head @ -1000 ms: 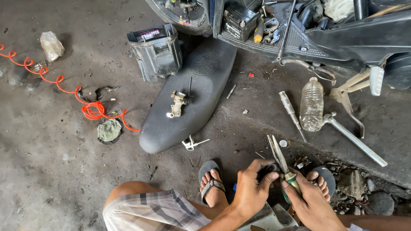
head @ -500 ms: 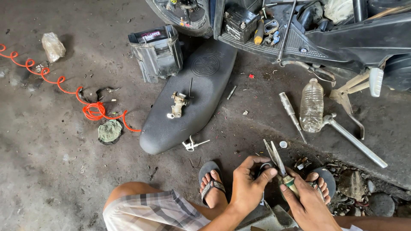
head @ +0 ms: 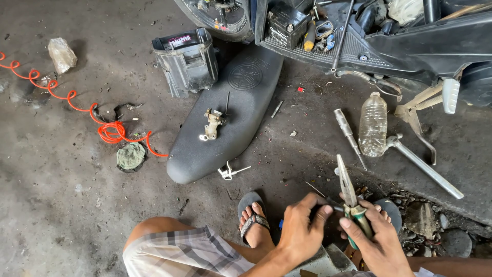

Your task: The person uses pliers to strip a black tube, then connects it to a spray bottle and uses a blow gun to clean a motorcycle carburetor. They place the carburetor in a metal stand and continue spraying it with the blow gun.

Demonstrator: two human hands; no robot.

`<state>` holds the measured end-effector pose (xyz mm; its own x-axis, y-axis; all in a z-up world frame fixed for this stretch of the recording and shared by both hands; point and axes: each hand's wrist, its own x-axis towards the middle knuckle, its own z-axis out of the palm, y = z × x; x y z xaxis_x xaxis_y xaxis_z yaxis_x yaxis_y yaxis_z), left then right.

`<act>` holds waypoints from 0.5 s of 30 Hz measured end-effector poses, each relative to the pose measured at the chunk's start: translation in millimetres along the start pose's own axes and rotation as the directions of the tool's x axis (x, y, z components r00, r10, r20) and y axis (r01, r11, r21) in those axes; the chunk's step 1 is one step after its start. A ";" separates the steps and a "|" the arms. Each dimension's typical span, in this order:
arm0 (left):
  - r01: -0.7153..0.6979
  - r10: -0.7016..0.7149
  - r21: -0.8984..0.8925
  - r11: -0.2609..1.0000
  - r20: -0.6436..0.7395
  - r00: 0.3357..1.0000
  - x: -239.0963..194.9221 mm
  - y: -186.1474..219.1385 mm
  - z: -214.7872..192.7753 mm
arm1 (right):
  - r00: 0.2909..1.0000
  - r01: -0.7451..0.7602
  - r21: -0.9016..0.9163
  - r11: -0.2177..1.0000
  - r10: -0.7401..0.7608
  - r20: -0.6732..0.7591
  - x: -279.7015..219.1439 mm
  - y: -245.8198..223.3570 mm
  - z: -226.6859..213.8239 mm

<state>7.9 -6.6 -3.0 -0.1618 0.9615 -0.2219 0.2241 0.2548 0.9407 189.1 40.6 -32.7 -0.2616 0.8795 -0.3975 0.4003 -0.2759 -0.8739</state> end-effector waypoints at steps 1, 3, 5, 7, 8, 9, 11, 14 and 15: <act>-0.085 0.085 0.017 0.996 -0.010 0.996 -1.6 -2.5 2.9 | 0.985 0.168 -0.070 0.983 -0.170 -0.032 -1.2 -2.3 -0.8; -0.215 0.215 -0.022 0.976 -0.005 0.977 -1.5 -5.6 5.6 | 0.989 0.128 0.069 0.989 -0.122 -0.082 -4.3 -10.9 1.9; -0.341 0.342 -0.062 0.938 -0.004 0.940 -1.3 -3.8 4.4 | 0.990 0.093 0.207 0.974 -0.068 -0.125 -4.3 -12.9 0.5; -0.268 0.277 -0.093 0.959 0.107 0.955 -1.2 2.8 -1.4 | 0.990 0.049 0.259 0.965 -0.013 -0.138 -1.2 -8.7 -4.6; -0.268 0.277 -0.094 0.959 0.107 0.955 -0.5 -3.3 0.3 | 0.990 0.048 0.258 0.965 -0.013 -0.138 -1.1 -11.6 -7.8; -0.122 0.168 -0.229 0.966 0.192 0.967 0.8 -9.4 1.9 | 0.990 0.029 0.239 0.971 0.004 -0.139 -0.8 -14.6 -11.1; 0.038 0.068 -0.345 0.938 0.290 0.955 3.7 -23.0 7.4 | 0.990 0.010 0.219 0.976 0.022 -0.141 0.6 -17.2 -17.2; 0.206 0.102 -0.661 0.721 0.396 0.913 6.9 -39.4 15.6 | 0.996 -0.014 0.154 0.988 0.027 -0.082 2.0 -21.7 -20.9; 0.197 0.107 -0.704 0.683 0.364 0.925 7.0 -41.2 17.6 | 0.997 -0.019 0.100 0.995 0.026 -0.075 0.6 -25.5 -20.1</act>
<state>14.5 -8.5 -47.8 0.2239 0.9544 -0.1976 -0.5552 0.2916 0.7790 196.4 55.9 -5.0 -0.1843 0.8985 -0.3984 0.3153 -0.3298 -0.8898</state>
